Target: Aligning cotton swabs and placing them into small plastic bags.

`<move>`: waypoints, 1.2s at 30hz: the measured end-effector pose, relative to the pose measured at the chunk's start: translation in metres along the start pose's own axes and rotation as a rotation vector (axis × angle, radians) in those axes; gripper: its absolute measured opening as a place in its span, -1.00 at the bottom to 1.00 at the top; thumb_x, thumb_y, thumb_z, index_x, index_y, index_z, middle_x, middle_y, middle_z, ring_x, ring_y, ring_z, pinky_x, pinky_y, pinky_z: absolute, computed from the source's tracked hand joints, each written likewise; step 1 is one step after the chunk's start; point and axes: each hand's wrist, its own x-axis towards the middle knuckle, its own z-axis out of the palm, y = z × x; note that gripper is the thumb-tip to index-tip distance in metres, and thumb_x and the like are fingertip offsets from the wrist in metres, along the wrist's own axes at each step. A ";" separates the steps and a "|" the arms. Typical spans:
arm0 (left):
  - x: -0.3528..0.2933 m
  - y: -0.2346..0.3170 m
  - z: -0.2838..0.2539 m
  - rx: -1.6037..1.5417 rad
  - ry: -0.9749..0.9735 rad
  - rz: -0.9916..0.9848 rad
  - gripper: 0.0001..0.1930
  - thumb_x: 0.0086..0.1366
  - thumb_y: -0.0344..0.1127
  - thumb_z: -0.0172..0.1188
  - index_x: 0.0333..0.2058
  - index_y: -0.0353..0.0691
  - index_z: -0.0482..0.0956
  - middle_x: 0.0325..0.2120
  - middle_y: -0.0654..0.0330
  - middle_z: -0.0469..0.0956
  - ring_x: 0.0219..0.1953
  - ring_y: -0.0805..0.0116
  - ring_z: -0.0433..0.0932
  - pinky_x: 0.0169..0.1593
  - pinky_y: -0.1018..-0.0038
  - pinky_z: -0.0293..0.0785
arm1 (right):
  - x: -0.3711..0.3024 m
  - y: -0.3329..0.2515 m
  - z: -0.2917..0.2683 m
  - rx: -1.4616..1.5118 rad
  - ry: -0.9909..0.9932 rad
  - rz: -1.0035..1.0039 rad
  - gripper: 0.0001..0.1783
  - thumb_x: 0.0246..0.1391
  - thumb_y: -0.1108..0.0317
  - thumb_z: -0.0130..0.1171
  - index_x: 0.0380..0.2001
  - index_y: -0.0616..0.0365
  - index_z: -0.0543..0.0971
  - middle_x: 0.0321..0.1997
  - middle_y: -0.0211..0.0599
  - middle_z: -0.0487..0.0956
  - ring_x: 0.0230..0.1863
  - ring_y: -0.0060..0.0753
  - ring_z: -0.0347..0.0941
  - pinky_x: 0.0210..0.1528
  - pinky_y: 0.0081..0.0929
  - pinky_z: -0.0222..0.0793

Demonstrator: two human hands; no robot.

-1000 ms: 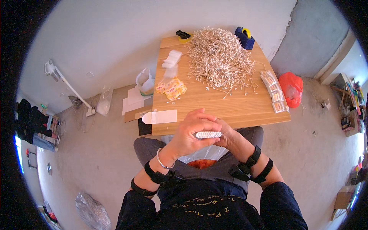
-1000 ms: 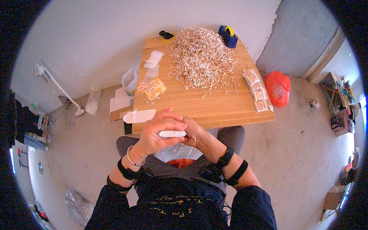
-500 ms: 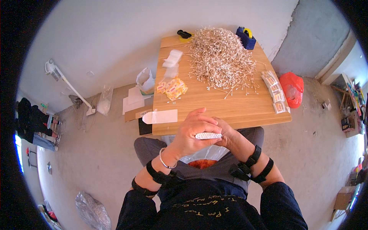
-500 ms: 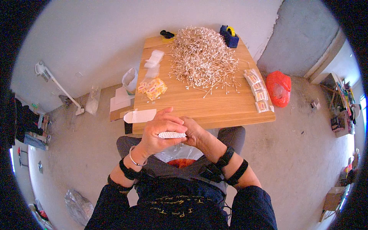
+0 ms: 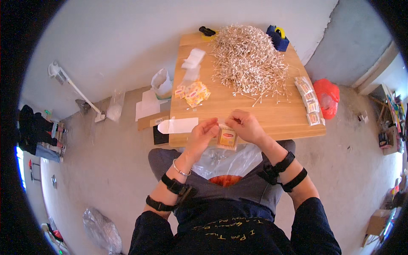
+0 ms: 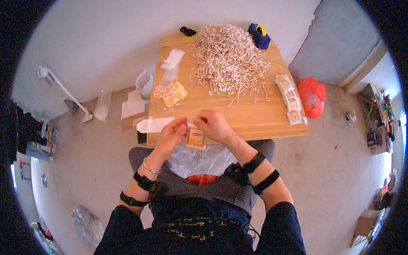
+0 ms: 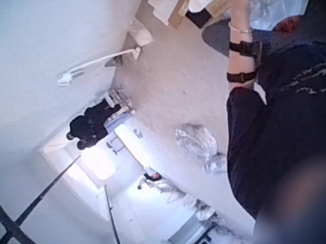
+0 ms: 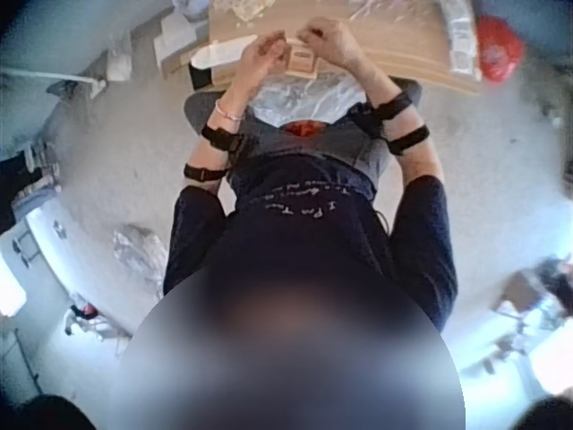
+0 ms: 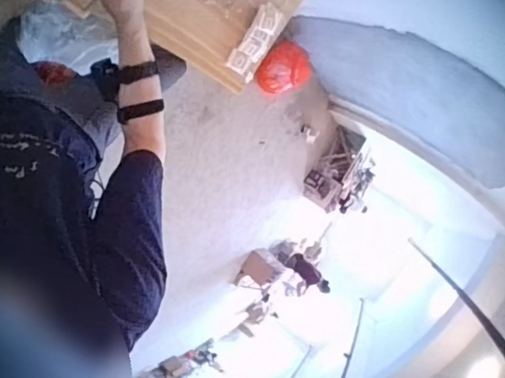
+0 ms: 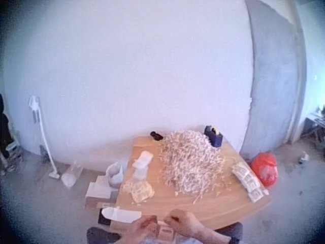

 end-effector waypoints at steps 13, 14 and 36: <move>0.049 -0.042 -0.019 0.342 0.096 0.132 -0.80 0.15 -0.54 0.25 -0.21 -0.37 0.61 -0.33 0.17 0.64 -0.30 0.52 0.58 -0.20 0.60 0.52 | 0.020 0.062 0.015 0.141 -0.076 0.079 -0.80 -0.04 0.41 0.35 -0.31 0.25 0.63 -0.36 -0.38 0.57 -0.37 -0.63 0.44 -0.32 -0.60 0.37; 0.051 -0.044 -0.017 0.361 0.103 0.139 -0.80 0.15 -0.53 0.26 -0.21 -0.37 0.61 -0.33 0.17 0.64 -0.31 0.52 0.58 -0.20 0.60 0.52 | 0.020 0.071 0.017 0.140 -0.074 0.087 -0.80 -0.04 0.41 0.35 -0.31 0.25 0.63 -0.36 -0.38 0.57 -0.37 -0.63 0.44 -0.32 -0.60 0.37; 0.049 -0.046 -0.015 0.505 0.236 0.410 -0.89 0.17 -0.44 0.27 -0.34 -0.34 0.63 -0.34 0.09 0.65 -0.32 0.47 0.60 -0.21 0.54 0.54 | 0.023 0.071 0.029 -0.129 0.168 -0.287 -0.92 -0.12 0.53 0.29 -0.48 0.17 0.59 -0.45 -0.25 0.59 -0.36 -0.19 0.50 -0.29 -0.38 0.43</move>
